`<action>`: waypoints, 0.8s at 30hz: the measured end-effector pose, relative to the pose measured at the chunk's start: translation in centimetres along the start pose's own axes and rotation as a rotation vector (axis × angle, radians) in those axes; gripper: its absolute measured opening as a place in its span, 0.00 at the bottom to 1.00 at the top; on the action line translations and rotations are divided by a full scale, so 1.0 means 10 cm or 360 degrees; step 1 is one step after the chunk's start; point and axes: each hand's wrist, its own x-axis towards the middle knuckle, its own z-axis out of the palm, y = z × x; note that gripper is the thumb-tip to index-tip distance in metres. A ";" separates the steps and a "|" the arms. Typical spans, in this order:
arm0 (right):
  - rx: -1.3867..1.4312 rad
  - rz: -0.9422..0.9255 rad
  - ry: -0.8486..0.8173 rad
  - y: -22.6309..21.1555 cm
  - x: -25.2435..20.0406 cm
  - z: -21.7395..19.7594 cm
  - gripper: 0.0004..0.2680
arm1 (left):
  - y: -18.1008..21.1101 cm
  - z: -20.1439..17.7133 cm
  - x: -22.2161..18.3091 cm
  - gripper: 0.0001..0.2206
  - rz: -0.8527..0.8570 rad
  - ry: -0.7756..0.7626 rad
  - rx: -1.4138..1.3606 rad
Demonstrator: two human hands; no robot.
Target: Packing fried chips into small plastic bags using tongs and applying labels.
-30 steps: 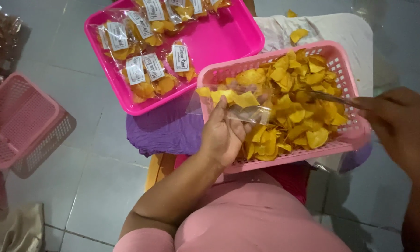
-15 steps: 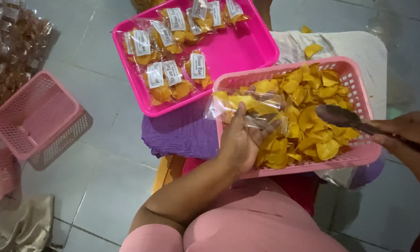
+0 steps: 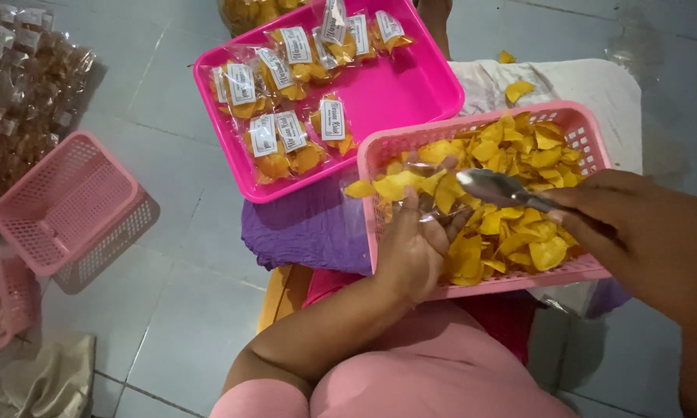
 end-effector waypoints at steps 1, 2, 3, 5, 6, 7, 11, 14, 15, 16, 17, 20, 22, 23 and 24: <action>-0.0067 0.0109 -0.0023 -0.07 0.00 0.00 0.16 | -0.01 -0.01 0.01 0.23 -0.0063 0.0038 -0.0117; -0.0069 0.0107 -0.0024 -0.14 -0.03 -0.03 0.16 | 0.01 0.01 0.02 0.23 -0.0061 0.0039 -0.0120; -0.0146 0.0076 -0.0010 -0.21 -0.07 -0.06 0.15 | 0.04 0.03 0.02 0.23 -0.0139 0.0070 -0.0163; -0.0223 0.0045 0.0003 -0.29 -0.14 -0.09 0.15 | 0.04 0.00 0.05 0.23 -0.0218 0.0101 -0.0206; -0.0190 0.0001 0.0137 -0.31 -0.18 -0.10 0.16 | 0.02 -0.06 0.09 0.22 -0.0273 0.0116 -0.0327; -0.0157 -0.0042 0.0273 -0.33 -0.22 -0.11 0.17 | 0.00 -0.11 0.12 0.22 -0.0327 0.0130 -0.0447; -0.0048 -0.0200 0.0742 -0.14 -0.41 0.05 0.17 | -0.04 -0.27 0.16 0.20 -0.0364 -0.0074 -0.0681; 0.0008 -0.0200 0.0741 -0.23 -0.48 0.02 0.15 | -0.05 -0.20 0.12 0.14 -0.0335 -0.0215 -0.0661; -0.0044 -0.0191 0.0653 -0.26 -0.47 0.02 0.16 | -0.09 -0.18 0.10 0.16 -0.0378 -0.0168 -0.0619; -0.0099 -0.0180 0.0571 -0.29 -0.45 0.01 0.16 | -0.12 -0.15 0.09 0.19 -0.0420 -0.0127 -0.0576; -0.0100 -0.0175 0.0575 -0.26 -0.44 0.02 0.16 | -0.12 -0.12 0.11 0.19 -0.0422 -0.0133 -0.0574; -0.0045 -0.0180 0.0601 -0.15 -0.46 0.07 0.19 | -0.11 -0.13 0.13 0.18 -0.0494 -0.0008 -0.0523; -0.0013 -0.0205 0.0831 -0.06 -0.53 0.11 0.17 | -0.10 -0.23 0.16 0.12 -0.0500 -0.0118 -0.0788; -0.0010 -0.0203 0.0830 -0.09 -0.54 0.09 0.17 | -0.08 -0.21 0.14 0.12 -0.0502 -0.0116 -0.0786; 0.0009 -0.0214 0.0850 -0.11 -0.55 0.06 0.16 | -0.06 -0.18 0.13 0.10 -0.0484 -0.0117 -0.0745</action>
